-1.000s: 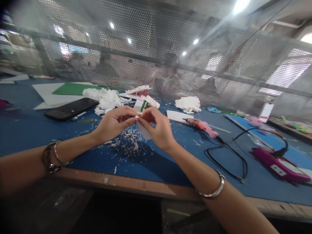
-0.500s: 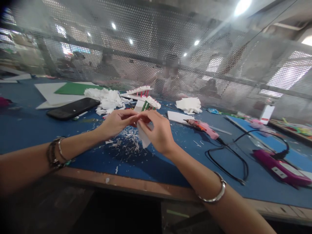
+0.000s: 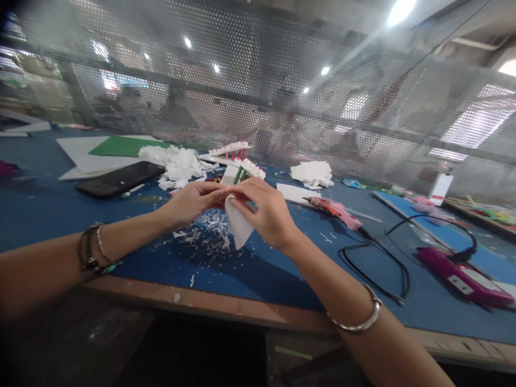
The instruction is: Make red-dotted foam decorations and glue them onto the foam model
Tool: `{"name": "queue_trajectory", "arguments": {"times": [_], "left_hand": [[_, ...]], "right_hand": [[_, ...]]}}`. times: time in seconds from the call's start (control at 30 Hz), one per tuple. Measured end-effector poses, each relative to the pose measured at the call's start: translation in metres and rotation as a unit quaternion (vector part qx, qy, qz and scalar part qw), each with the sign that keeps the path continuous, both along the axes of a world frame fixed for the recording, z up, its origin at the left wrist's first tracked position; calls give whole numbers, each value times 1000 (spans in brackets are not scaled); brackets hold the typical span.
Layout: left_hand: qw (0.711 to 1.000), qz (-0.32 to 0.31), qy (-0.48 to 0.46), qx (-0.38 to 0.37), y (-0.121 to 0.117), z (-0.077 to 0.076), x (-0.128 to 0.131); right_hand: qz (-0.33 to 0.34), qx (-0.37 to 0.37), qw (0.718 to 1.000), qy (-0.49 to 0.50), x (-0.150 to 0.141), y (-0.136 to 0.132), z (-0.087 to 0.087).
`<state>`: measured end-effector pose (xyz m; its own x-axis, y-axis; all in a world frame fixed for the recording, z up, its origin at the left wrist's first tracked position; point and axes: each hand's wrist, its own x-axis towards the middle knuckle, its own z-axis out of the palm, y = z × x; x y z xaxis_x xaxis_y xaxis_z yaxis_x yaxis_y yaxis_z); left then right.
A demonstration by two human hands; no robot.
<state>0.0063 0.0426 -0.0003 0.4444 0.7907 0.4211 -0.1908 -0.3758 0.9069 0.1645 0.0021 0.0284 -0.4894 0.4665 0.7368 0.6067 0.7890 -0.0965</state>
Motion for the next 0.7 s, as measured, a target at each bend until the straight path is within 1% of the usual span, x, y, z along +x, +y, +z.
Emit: {"name": "queue_trajectory", "arguments": {"times": [0.1, 0.2, 0.3, 0.4, 0.47, 0.53, 0.63, 0.7], "left_hand": [[999, -21, -18, -26, 3, -3, 0], [999, -27, -17, -27, 4, -4, 0], [1000, -10, -1, -7, 3, -2, 0], [999, 2, 26, 26, 1, -1, -1], [998, 6, 42, 43, 0, 0, -2], [997, 11, 55, 46, 0, 0, -2], [996, 18, 84, 33, -2, 0, -2], [995, 23, 97, 25, -3, 1, -2]], "right_hand": [[-3, 12, 1000, -1, 0, -1, 1], [-6, 47, 999, -20, 0, -2, 1], [-22, 86, 994, -64, -1, 0, -1], [-47, 101, 987, -113, -1, 3, -5], [-59, 88, 985, -133, 0, 4, -6], [-62, 51, 987, -141, 1, 4, -6], [-39, -3, 988, -150, 3, 3, -2], [-21, -7, 986, -163, 4, 2, 2]]}}
